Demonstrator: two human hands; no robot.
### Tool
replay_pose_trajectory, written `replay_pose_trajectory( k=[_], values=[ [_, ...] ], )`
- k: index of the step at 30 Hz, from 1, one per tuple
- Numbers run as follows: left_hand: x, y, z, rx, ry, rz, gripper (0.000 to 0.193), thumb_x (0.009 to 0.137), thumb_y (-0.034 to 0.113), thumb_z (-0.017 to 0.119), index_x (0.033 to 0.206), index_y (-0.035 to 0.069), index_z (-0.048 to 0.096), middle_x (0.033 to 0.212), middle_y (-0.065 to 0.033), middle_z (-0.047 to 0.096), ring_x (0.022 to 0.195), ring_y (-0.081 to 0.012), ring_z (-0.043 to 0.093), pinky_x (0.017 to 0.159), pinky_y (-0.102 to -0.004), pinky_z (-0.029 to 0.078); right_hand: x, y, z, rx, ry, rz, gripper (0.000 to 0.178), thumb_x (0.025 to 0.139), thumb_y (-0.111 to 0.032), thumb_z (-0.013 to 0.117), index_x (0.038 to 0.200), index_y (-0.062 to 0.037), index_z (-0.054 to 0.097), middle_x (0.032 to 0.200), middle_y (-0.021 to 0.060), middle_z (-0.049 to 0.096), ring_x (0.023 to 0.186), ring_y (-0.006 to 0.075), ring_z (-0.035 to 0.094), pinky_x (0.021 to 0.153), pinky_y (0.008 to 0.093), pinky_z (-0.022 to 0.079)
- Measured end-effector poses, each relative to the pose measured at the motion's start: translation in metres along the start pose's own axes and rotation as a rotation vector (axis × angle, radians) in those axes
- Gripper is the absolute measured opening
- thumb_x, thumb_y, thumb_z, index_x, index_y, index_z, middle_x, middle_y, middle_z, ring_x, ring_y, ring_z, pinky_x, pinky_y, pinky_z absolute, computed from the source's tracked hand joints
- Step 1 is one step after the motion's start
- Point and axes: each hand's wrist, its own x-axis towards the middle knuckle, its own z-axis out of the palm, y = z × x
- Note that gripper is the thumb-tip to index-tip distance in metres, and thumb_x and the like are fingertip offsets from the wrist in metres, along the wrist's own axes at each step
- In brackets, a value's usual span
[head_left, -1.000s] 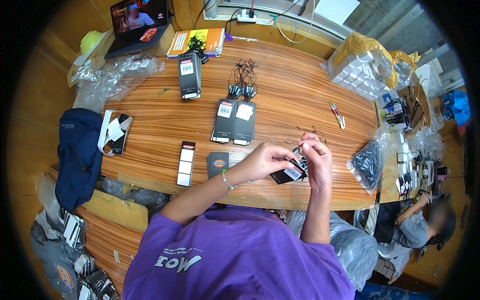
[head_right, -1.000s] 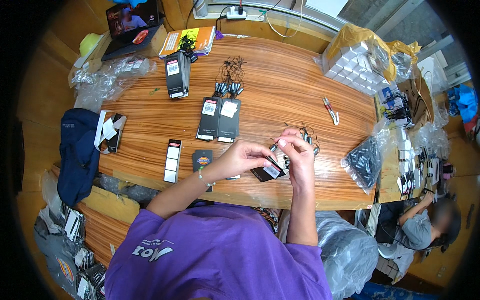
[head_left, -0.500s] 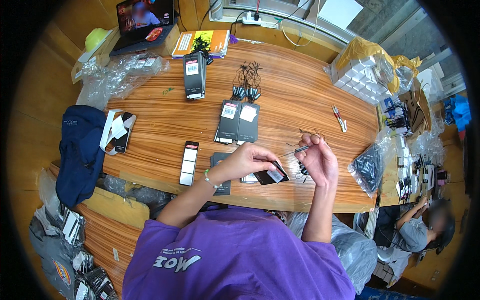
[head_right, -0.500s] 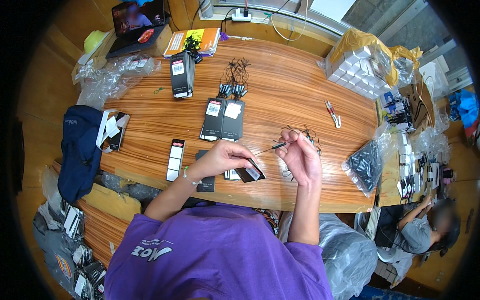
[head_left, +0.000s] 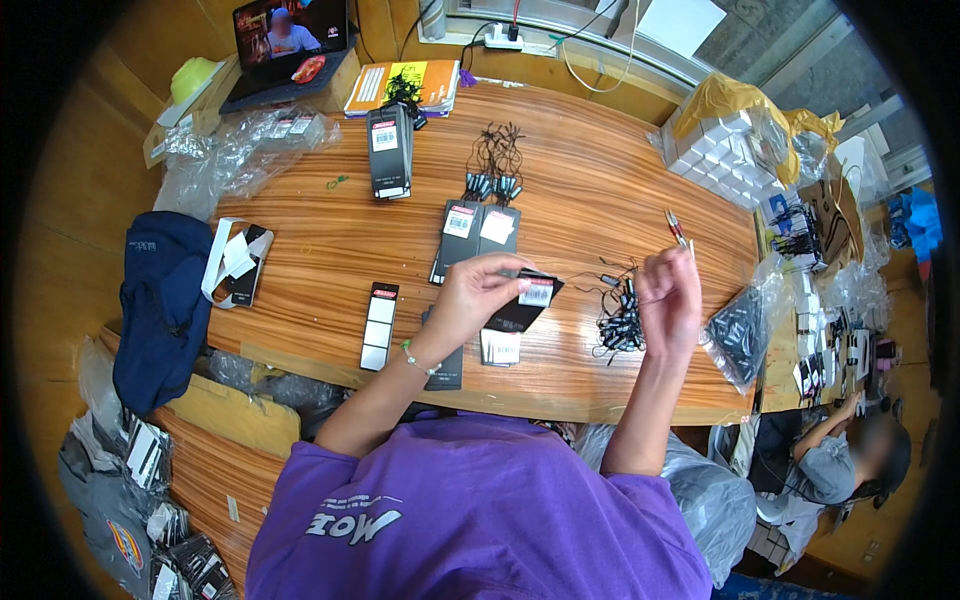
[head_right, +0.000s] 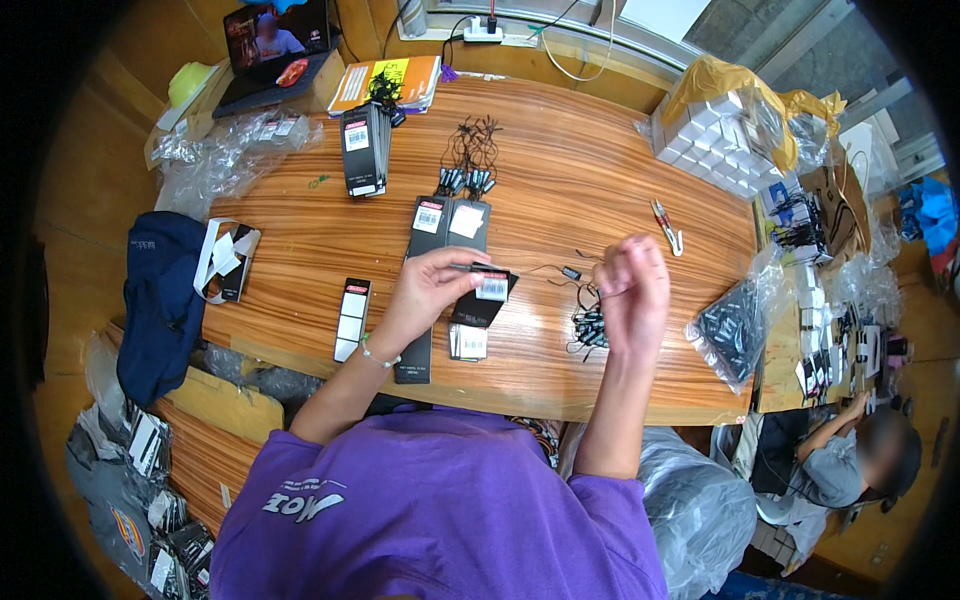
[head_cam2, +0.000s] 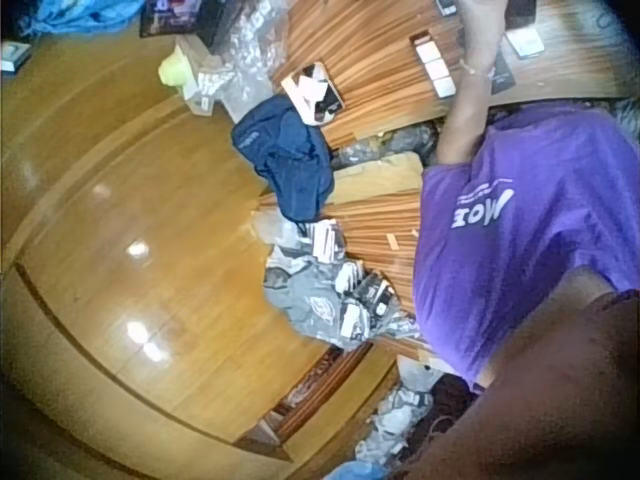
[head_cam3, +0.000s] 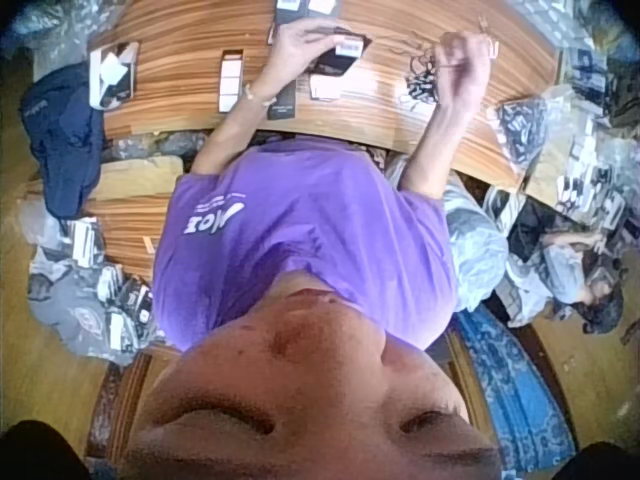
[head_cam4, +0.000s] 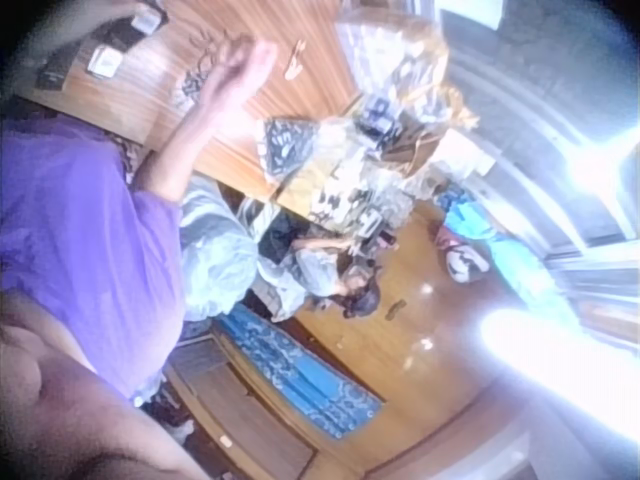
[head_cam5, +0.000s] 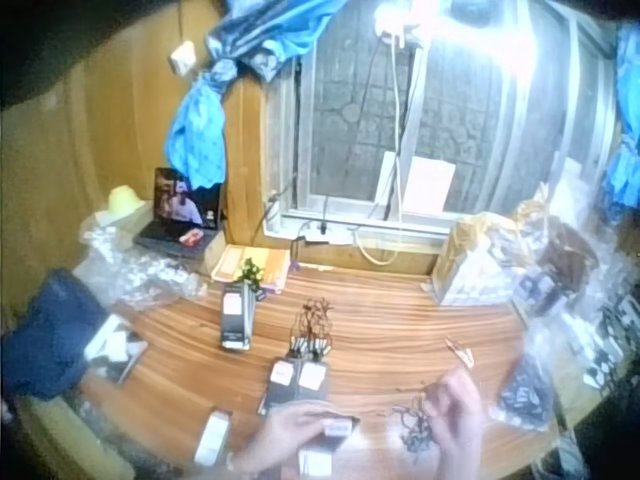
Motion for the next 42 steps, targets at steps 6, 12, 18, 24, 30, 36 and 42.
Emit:
replay_pose_trajectory(
  k=[6, 12, 18, 24, 30, 36, 42],
  values=[
    [0.002, 0.014, 0.010, 0.077, 0.137, 0.206, 0.020, 0.079, -0.004, 0.061, 0.099, -0.003, 0.062, 0.092, -0.0072, 0.064, 0.086, -0.0131, 0.062, 0.075, -0.0236, 0.052, -0.021, 0.042, 0.034, -1.053, 0.066, -0.048, 0.008, 0.080, -0.007, 0.064, 0.078, 0.0016, 0.064, 0.064, -0.0008, 0.055, 0.054, 0.0039, 0.043, 0.048, 0.0192, 0.033],
    [-0.001, 0.017, 0.013, 0.171, 0.159, 0.222, 0.018, 0.078, -0.004, 0.061, 0.096, -0.002, 0.063, 0.089, -0.0067, 0.064, 0.082, -0.0123, 0.063, 0.074, -0.0237, 0.053, -0.027, 0.057, 0.051, -1.296, -0.028, -0.196, 0.003, 0.072, 0.000, 0.063, 0.073, 0.0024, 0.062, 0.060, 0.0064, 0.052, 0.051, 0.0120, 0.046, 0.048, 0.0253, 0.036],
    [-0.002, 0.020, 0.017, 0.164, 0.148, 0.231, 0.017, 0.079, -0.004, 0.061, 0.095, -0.003, 0.063, 0.089, -0.0071, 0.064, 0.082, -0.0126, 0.063, 0.074, -0.0244, 0.053, -0.026, 0.059, 0.060, -1.262, -0.009, -0.230, 0.004, 0.071, -0.001, 0.062, 0.073, 0.0023, 0.062, 0.058, 0.0074, 0.050, 0.051, 0.0145, 0.047, 0.048, 0.0271, 0.036],
    [-0.003, 0.020, 0.018, 0.119, 0.121, 0.198, 0.017, 0.079, -0.005, 0.060, 0.096, -0.003, 0.063, 0.090, -0.0079, 0.065, 0.083, -0.0127, 0.063, 0.074, -0.0239, 0.053, -0.025, 0.059, 0.058, -1.274, -0.019, -0.232, 0.004, 0.071, -0.001, 0.061, 0.073, 0.0024, 0.062, 0.058, 0.0078, 0.050, 0.051, 0.0151, 0.047, 0.049, 0.0280, 0.037],
    [-0.005, 0.022, 0.018, 0.164, 0.104, 0.182, 0.016, 0.079, -0.005, 0.060, 0.095, -0.004, 0.064, 0.088, -0.0084, 0.065, 0.080, -0.0117, 0.063, 0.070, -0.0225, 0.053, -0.024, 0.061, 0.055, -1.313, -0.021, -0.261, 0.004, 0.072, -0.001, 0.061, 0.072, 0.0025, 0.061, 0.058, 0.0077, 0.050, 0.052, 0.0144, 0.047, 0.049, 0.0279, 0.037],
    [-0.006, 0.030, 0.015, 0.389, 0.073, 0.237, 0.014, 0.076, -0.003, 0.063, 0.090, -0.004, 0.066, 0.083, -0.0088, 0.066, 0.072, -0.0114, 0.062, 0.063, -0.0217, 0.051, -0.023, 0.069, 0.037, -0.721, 0.052, 0.133, 0.005, 0.078, -0.001, 0.058, 0.075, 0.0021, 0.062, 0.061, 0.0015, 0.052, 0.055, 0.0081, 0.045, 0.050, 0.0231, 0.037],
    [-0.006, 0.034, 0.014, 0.556, 0.053, 0.316, 0.013, 0.075, -0.001, 0.065, 0.088, -0.003, 0.066, 0.080, -0.0096, 0.066, 0.070, -0.0123, 0.062, 0.061, -0.0223, 0.050, -0.026, 0.080, 0.032, -0.089, 0.162, 0.340, 0.006, 0.082, -0.001, 0.055, 0.079, 0.0014, 0.060, 0.065, 0.0012, 0.053, 0.055, 0.0074, 0.043, 0.051, 0.0215, 0.037]
  ],
)
